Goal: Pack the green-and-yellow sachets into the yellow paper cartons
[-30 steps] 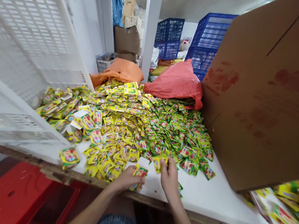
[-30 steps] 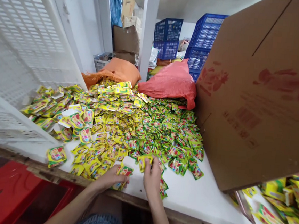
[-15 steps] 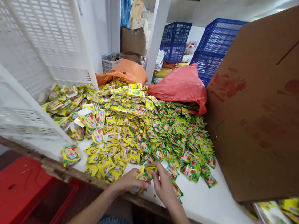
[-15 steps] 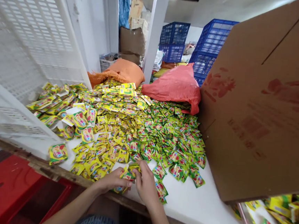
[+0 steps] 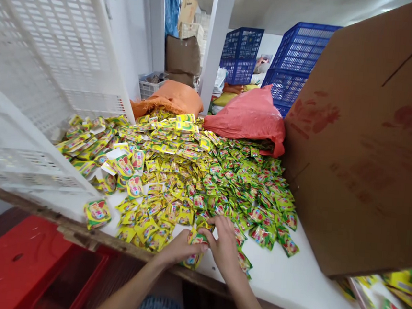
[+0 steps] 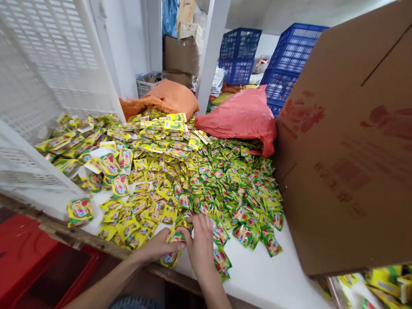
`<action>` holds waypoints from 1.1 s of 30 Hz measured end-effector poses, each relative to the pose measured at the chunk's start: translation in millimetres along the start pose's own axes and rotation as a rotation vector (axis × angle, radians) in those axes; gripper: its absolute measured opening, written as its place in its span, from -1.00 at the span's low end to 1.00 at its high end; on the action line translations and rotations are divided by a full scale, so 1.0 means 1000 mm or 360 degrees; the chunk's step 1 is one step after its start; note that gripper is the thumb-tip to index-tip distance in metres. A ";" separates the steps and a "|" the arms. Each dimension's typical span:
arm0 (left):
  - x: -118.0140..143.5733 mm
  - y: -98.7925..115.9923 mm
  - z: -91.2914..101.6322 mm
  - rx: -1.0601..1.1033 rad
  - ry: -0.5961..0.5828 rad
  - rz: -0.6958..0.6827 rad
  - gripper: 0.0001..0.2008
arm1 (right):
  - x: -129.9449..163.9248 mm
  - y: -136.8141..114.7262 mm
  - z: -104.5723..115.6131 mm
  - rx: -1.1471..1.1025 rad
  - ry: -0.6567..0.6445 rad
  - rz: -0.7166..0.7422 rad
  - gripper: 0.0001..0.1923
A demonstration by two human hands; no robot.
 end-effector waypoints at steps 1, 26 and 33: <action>-0.001 0.000 -0.001 0.0003 0.0007 -0.0033 -0.66 | 0.003 -0.001 -0.001 0.0021 0.0008 0.0005 -0.91; 0.012 0.001 0.001 0.0213 0.0249 -0.0277 -0.63 | 0.052 0.024 -0.006 -0.0760 -0.0005 -0.0457 -0.74; 0.009 0.008 0.001 -0.0268 0.0142 -0.0364 -0.85 | 0.038 0.022 -0.002 -0.0778 -0.0120 -0.0365 -0.79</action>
Point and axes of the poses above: each hand's wrist, its own x-axis away from the middle knuckle, its own z-axis out of the back of the hand, y = z × x, the point moved 3 cm from there along -x, towards the middle knuckle, and after that the axes turned 4 degrees about -x, right-handed, at the moved point
